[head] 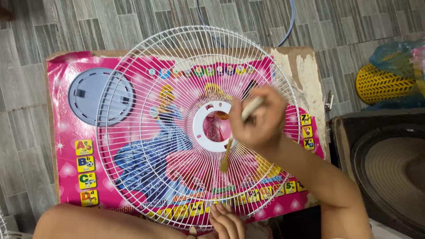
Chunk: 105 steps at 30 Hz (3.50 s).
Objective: Cleaning the wire guard of an electric fan using a small brush
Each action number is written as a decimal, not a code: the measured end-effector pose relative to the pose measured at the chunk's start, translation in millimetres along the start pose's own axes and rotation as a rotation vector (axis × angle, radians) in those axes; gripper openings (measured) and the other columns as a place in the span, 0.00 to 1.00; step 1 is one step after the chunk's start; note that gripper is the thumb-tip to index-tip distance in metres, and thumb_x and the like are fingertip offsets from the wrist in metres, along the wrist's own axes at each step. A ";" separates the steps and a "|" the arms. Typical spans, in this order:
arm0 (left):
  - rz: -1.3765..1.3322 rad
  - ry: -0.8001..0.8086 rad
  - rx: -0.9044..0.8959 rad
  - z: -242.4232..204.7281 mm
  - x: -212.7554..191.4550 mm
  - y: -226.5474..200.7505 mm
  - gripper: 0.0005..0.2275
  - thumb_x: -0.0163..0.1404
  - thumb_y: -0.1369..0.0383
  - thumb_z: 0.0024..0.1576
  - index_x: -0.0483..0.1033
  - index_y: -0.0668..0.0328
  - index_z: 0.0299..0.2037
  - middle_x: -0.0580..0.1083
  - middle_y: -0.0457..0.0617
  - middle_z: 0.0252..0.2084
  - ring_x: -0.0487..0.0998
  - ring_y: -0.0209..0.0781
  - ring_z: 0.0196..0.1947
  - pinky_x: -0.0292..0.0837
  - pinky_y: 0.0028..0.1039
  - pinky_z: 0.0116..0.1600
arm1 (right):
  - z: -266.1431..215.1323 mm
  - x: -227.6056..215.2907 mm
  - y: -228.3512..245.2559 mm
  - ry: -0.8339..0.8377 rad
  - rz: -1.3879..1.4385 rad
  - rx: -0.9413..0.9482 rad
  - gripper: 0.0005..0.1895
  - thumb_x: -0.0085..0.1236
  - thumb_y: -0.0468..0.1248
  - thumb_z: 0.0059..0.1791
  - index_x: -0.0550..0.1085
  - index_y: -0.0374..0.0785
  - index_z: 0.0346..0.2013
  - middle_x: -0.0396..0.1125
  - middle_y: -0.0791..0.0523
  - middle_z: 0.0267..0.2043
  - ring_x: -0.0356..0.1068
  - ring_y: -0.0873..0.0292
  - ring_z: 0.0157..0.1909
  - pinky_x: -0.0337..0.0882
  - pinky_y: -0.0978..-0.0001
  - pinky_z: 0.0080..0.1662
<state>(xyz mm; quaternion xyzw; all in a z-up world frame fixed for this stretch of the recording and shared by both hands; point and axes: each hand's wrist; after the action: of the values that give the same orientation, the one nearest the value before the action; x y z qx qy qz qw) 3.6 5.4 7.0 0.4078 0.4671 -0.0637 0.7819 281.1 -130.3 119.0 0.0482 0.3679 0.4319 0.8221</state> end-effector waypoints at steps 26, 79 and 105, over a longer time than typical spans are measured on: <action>-0.002 -0.140 0.106 22.7 3.3 63.0 0.05 0.60 0.83 0.54 0.76 0.83 0.34 0.80 0.66 0.28 0.86 0.51 0.30 0.84 0.24 0.31 | -16.8 6.1 7.2 0.079 0.053 -0.051 0.25 0.60 0.17 0.48 0.57 0.30 0.52 0.61 0.60 0.24 0.59 0.64 0.15 0.59 0.72 0.15; -0.100 0.064 -0.102 -5.5 7.7 -18.4 0.09 0.62 0.85 0.52 0.73 0.84 0.37 0.79 0.74 0.35 0.85 0.60 0.37 0.86 0.32 0.38 | 30.1 -9.5 -4.0 0.083 0.411 0.556 0.35 0.53 0.13 0.51 0.47 0.34 0.64 0.63 0.49 0.42 0.62 0.65 0.19 0.66 0.78 0.22; -0.019 -0.033 -0.005 -6.3 6.3 -7.4 0.08 0.62 0.85 0.52 0.75 0.83 0.35 0.79 0.69 0.31 0.86 0.54 0.31 0.86 0.28 0.32 | 6.2 -19.9 -0.3 0.020 0.213 0.385 0.21 0.58 0.18 0.47 0.58 0.30 0.47 0.56 0.54 0.40 0.60 0.59 0.34 0.64 0.72 0.40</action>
<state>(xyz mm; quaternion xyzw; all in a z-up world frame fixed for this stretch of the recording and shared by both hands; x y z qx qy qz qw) -0.8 6.7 -3.7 0.4002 0.4581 -0.0766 0.7900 278.2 -143.9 134.6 0.2384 0.4447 0.4387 0.7436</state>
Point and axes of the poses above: each hand's wrist, its own z-axis towards the middle knuckle, its own x-axis out of the palm, y = z × x
